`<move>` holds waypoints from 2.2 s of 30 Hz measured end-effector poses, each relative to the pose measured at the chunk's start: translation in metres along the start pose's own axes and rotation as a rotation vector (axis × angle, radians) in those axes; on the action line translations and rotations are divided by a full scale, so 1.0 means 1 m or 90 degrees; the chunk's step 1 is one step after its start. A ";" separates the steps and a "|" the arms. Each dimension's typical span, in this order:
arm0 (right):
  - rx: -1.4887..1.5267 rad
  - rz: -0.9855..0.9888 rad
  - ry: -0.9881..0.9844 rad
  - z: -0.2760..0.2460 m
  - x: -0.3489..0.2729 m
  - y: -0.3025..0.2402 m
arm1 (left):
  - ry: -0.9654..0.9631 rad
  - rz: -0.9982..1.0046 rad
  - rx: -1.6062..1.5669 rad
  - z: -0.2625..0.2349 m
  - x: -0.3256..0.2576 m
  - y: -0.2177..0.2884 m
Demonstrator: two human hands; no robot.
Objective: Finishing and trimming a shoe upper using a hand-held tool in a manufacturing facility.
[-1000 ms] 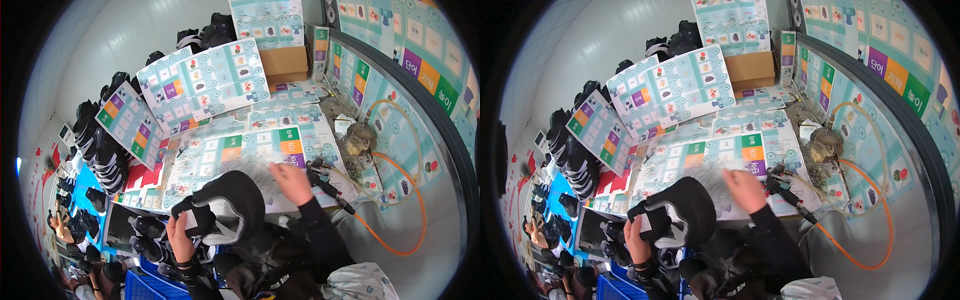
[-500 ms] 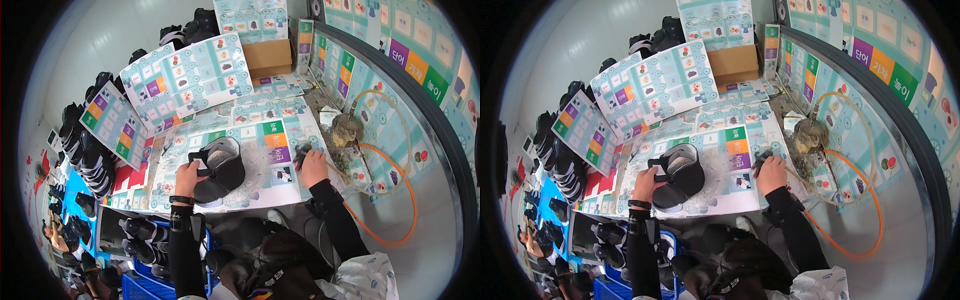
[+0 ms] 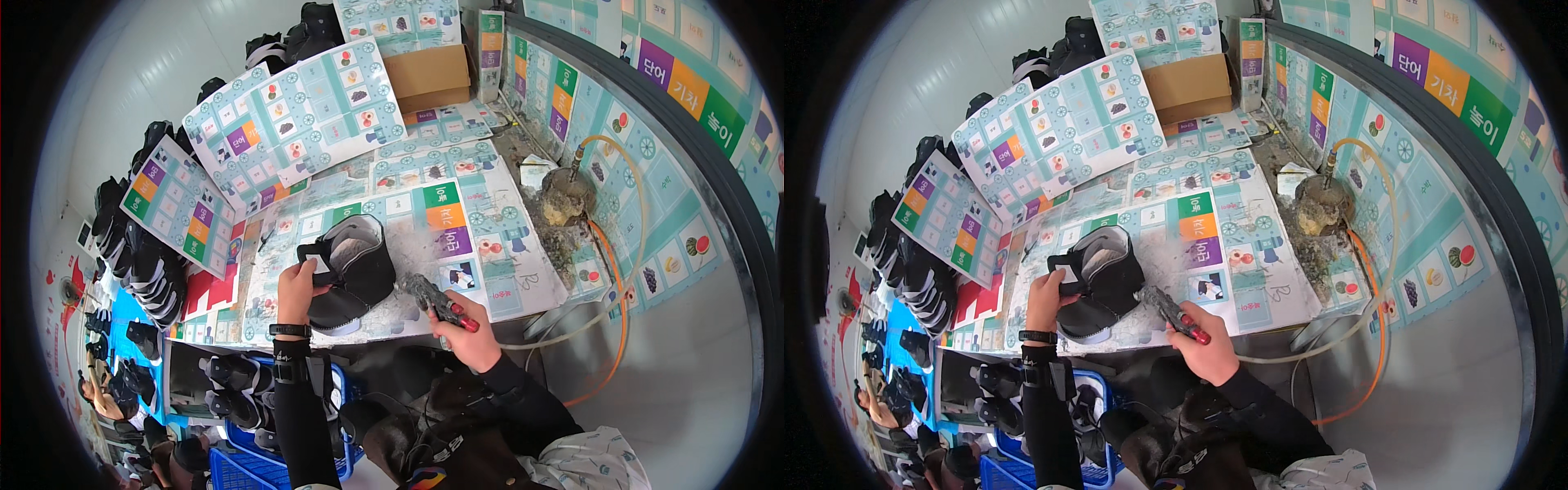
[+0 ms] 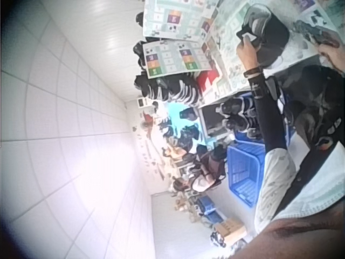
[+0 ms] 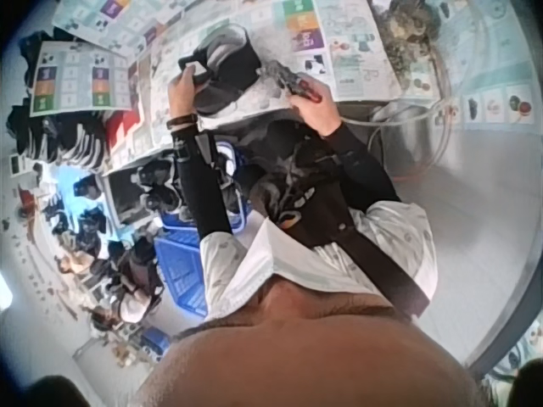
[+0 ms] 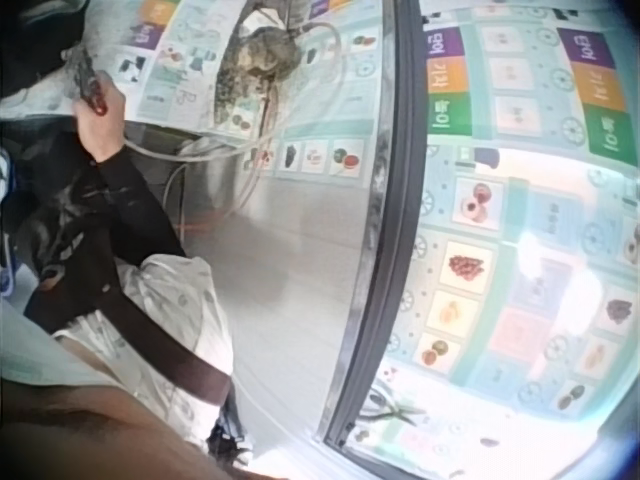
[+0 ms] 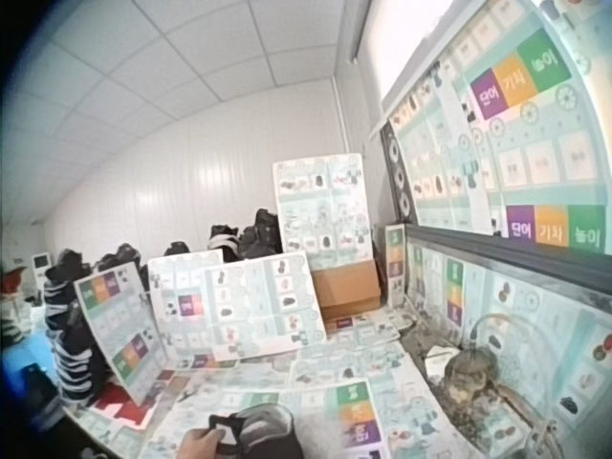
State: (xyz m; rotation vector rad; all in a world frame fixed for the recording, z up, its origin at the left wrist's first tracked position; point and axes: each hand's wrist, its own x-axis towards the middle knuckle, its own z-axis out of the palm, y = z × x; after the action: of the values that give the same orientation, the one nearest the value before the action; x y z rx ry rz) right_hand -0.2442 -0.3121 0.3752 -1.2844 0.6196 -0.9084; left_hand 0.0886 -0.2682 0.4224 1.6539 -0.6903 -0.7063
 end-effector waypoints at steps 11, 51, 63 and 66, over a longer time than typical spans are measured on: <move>-0.167 -0.044 -0.038 -0.007 -0.012 0.003 | 0.023 0.023 0.086 -0.003 0.000 0.001; -0.199 -0.027 -0.034 -0.021 -0.027 0.013 | -0.231 0.204 0.653 -0.002 0.066 0.068; -0.246 0.003 -0.017 -0.003 -0.029 0.012 | -0.210 0.181 0.596 -0.002 0.065 0.059; -0.254 -0.066 -0.030 0.005 -0.030 0.019 | -0.195 0.220 0.620 -0.004 0.063 0.061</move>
State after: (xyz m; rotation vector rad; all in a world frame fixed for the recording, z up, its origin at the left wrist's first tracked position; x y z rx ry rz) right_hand -0.2516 -0.2836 0.3550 -1.7035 0.7260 -0.8614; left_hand 0.1274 -0.3242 0.4774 2.2086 -1.6801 -0.3709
